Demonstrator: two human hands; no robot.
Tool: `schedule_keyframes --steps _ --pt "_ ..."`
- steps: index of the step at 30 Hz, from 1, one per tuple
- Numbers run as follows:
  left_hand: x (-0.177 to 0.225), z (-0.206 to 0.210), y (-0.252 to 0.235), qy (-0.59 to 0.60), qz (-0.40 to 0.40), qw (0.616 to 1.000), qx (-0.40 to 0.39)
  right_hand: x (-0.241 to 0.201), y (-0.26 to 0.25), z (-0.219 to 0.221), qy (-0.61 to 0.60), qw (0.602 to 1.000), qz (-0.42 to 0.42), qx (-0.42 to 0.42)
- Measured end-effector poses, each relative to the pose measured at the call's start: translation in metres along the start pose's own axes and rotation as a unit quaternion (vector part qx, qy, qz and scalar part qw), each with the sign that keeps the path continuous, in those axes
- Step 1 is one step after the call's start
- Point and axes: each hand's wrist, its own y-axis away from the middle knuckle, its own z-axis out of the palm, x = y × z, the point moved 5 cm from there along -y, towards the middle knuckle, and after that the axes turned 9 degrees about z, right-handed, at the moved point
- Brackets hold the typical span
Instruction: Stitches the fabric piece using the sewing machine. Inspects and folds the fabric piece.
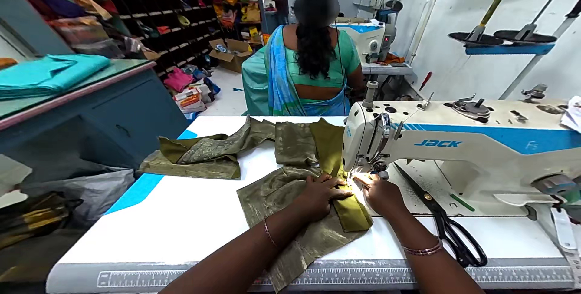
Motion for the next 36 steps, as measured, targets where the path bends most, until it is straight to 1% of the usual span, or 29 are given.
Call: schedule_keyframes --steps 8,11,13,14,15,17,19,21,23,24,26,28,29,31,34,36 --pt "-0.004 -0.001 0.000 -0.013 0.009 1.000 0.007 -0.004 0.001 -0.003 0.011 1.000 0.011 -0.005" --pt "-0.006 -0.004 -0.003 -0.010 0.017 1.000 -0.001 0.001 0.000 -0.005 -0.021 1.000 0.018 -0.006" --pt "-0.008 -0.003 -0.005 -0.001 0.018 1.000 -0.013 0.006 0.003 -0.008 -0.088 0.996 -0.007 -0.001" --pt "-0.010 -0.002 -0.006 0.006 0.017 1.000 -0.023 0.010 0.002 -0.008 -0.116 0.993 -0.035 -0.004" --pt "-0.012 -0.003 -0.006 0.011 0.020 0.999 -0.032 0.011 0.001 -0.006 -0.133 0.989 -0.064 -0.017" --pt "-0.015 -0.005 -0.007 0.027 0.029 0.999 -0.036 0.011 -0.001 -0.002 -0.150 0.983 -0.095 -0.055" --pt "-0.015 -0.008 -0.007 0.032 0.034 0.998 -0.033 0.010 0.000 -0.001 -0.172 0.977 -0.115 -0.040" --pt "-0.008 -0.010 -0.008 0.021 0.040 0.998 -0.034 0.010 0.003 -0.003 -0.190 0.973 -0.130 -0.010" --pt "0.009 -0.010 -0.008 -0.009 0.039 0.999 -0.009 0.011 0.004 -0.003 -0.197 0.970 -0.141 0.012" --pt "0.022 -0.009 -0.008 -0.019 0.031 0.999 -0.009 0.011 0.004 -0.002 -0.196 0.970 -0.145 0.011" --pt "0.046 -0.005 -0.007 -0.021 -0.010 0.999 -0.045 0.010 0.004 -0.001 -0.188 0.971 -0.149 -0.008" --pt "0.058 0.001 -0.006 -0.011 -0.069 0.995 -0.068 0.008 0.007 -0.002 -0.175 0.972 -0.154 -0.020" --pt "0.059 0.004 -0.004 -0.007 -0.088 0.994 -0.063 0.007 0.008 -0.003 -0.169 0.973 -0.154 -0.022" --pt "0.057 0.007 0.000 0.012 -0.095 0.995 -0.041 0.005 0.009 -0.002 -0.153 0.975 -0.158 -0.019" --pt "0.046 0.012 0.008 0.052 -0.057 0.997 0.023 0.003 0.010 -0.002 -0.129 0.977 -0.165 -0.027" --pt "0.041 0.013 0.012 0.066 -0.028 0.996 0.048 0.002 0.012 -0.002 -0.126 0.976 -0.175 -0.035"
